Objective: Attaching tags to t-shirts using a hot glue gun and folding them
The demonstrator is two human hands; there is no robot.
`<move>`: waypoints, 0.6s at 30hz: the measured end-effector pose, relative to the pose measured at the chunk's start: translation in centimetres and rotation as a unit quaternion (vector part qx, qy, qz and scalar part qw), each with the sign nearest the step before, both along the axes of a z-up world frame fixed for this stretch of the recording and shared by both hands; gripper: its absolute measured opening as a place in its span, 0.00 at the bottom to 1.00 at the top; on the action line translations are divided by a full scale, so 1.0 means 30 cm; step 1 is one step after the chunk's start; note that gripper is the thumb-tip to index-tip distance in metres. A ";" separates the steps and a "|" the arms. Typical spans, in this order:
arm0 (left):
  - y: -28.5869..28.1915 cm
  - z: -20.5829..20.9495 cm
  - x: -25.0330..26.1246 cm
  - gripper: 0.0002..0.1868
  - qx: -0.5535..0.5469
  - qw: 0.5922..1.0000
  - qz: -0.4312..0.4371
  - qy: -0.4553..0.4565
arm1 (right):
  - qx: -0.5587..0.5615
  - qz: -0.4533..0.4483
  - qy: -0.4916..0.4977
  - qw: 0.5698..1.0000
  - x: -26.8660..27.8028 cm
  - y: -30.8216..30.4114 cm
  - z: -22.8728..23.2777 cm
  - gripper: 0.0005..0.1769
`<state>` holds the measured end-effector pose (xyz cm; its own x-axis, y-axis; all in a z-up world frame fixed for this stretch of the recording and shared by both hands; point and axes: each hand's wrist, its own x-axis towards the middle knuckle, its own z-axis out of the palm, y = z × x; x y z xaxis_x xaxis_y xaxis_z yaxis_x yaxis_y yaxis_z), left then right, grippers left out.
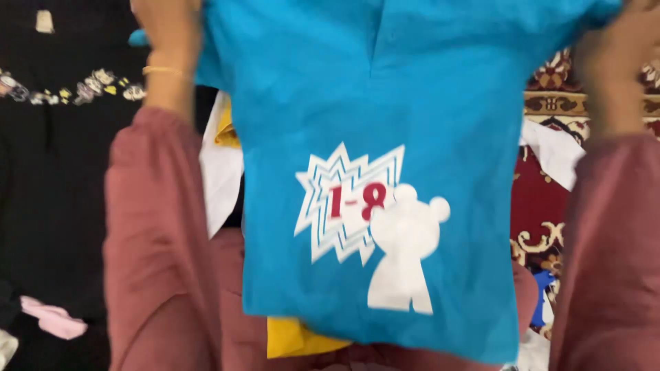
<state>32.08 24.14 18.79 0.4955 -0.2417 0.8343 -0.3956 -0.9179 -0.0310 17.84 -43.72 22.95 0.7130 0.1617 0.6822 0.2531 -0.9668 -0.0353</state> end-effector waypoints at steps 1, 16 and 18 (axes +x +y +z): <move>-0.063 -0.049 -0.004 0.25 -0.011 0.993 0.062 0.102 | 0.023 -0.171 0.110 0.979 0.024 0.081 -0.007 0.31; -0.229 -0.450 -1.192 0.41 0.162 0.744 0.110 0.639 | -0.014 -0.072 0.640 0.765 -0.803 0.349 -0.696 0.30; -0.188 -0.407 -1.278 0.42 0.147 0.757 0.162 0.616 | -0.017 0.000 0.637 0.771 -0.933 0.310 -0.540 0.28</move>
<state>-6.26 18.50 6.58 0.9264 -0.0256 -0.3758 -0.0453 -0.9980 -0.0438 -10.15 -34.40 6.76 0.8010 0.1635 -0.5759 0.0338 -0.9728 -0.2291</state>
